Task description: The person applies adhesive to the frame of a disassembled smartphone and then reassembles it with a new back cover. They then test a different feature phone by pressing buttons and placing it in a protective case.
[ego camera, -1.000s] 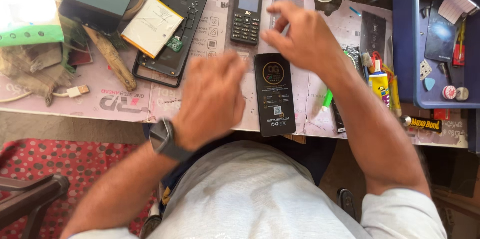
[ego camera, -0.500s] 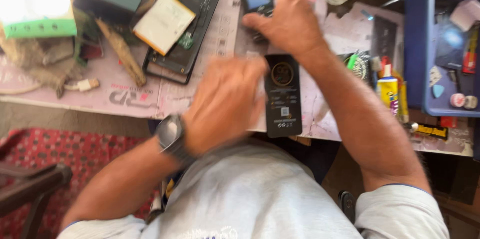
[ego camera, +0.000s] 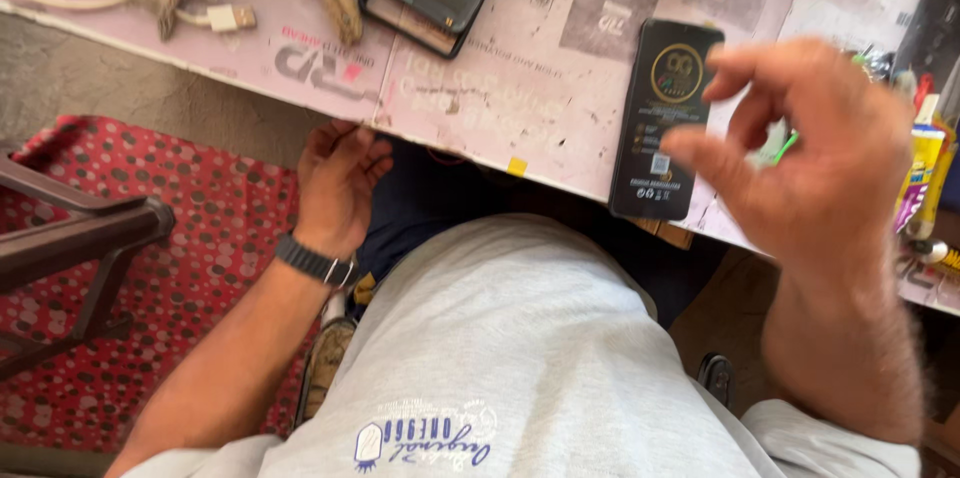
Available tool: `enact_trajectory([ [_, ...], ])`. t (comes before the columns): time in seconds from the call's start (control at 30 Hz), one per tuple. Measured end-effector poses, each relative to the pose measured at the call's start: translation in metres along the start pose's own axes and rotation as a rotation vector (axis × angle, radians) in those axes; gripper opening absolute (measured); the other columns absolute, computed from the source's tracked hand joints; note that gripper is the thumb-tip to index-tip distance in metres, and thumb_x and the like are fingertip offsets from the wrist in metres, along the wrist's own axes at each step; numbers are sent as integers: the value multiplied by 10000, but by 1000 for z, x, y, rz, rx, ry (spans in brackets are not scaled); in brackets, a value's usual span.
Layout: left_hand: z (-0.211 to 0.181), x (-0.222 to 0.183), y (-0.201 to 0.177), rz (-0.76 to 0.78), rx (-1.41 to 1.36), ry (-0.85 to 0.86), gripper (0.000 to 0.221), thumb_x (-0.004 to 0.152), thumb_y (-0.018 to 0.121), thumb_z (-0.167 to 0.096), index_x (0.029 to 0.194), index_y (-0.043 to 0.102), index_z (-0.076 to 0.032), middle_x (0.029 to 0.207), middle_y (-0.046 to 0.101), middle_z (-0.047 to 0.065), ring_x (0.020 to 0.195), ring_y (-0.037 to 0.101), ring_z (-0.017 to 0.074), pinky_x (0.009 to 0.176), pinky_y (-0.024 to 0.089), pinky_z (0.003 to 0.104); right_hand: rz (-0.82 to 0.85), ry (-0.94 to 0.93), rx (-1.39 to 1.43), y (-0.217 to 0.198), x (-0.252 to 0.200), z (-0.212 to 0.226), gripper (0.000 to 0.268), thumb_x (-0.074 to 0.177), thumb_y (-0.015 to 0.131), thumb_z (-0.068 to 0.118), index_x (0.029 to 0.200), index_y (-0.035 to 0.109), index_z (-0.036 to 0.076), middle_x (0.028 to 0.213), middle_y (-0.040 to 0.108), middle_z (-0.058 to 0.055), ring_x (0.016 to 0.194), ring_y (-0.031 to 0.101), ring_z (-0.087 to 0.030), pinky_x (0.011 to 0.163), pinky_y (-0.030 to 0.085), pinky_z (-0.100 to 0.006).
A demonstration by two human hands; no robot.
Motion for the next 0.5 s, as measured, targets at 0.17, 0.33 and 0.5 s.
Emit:
enact_trajectory([
  [0.17,15,15,-13,-51,-68,-18,174,956,728,-112,1048,587,-157,941,674,-19,824,631,149,747,511,361,-70,73,5,-6,-49,15,440,966,844,343,1159,663,-9,1006,709,-125,694,651,-77,572,528,-209],
  [0.33,12,11,12,162,-185,-44,106,985,715,-128,1061,651,-164,970,666,-39,811,579,124,733,440,330,-107,135,4,-2,-78,0,358,972,856,280,1184,695,42,1021,734,-82,729,682,-69,606,579,-186],
  [0.5,5,-6,26,273,-241,-125,175,976,720,-303,1022,639,-155,944,670,-2,725,537,119,735,461,336,6,173,82,23,-85,28,363,878,858,265,1107,696,36,1027,740,-96,692,662,-102,594,567,-239],
])
Point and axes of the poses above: each hand's wrist, its own x-axis towards the middle knuckle, its own y-axis out of the palm, z = x × y, the point moved 10 cm from there along x, towards the middle knuckle
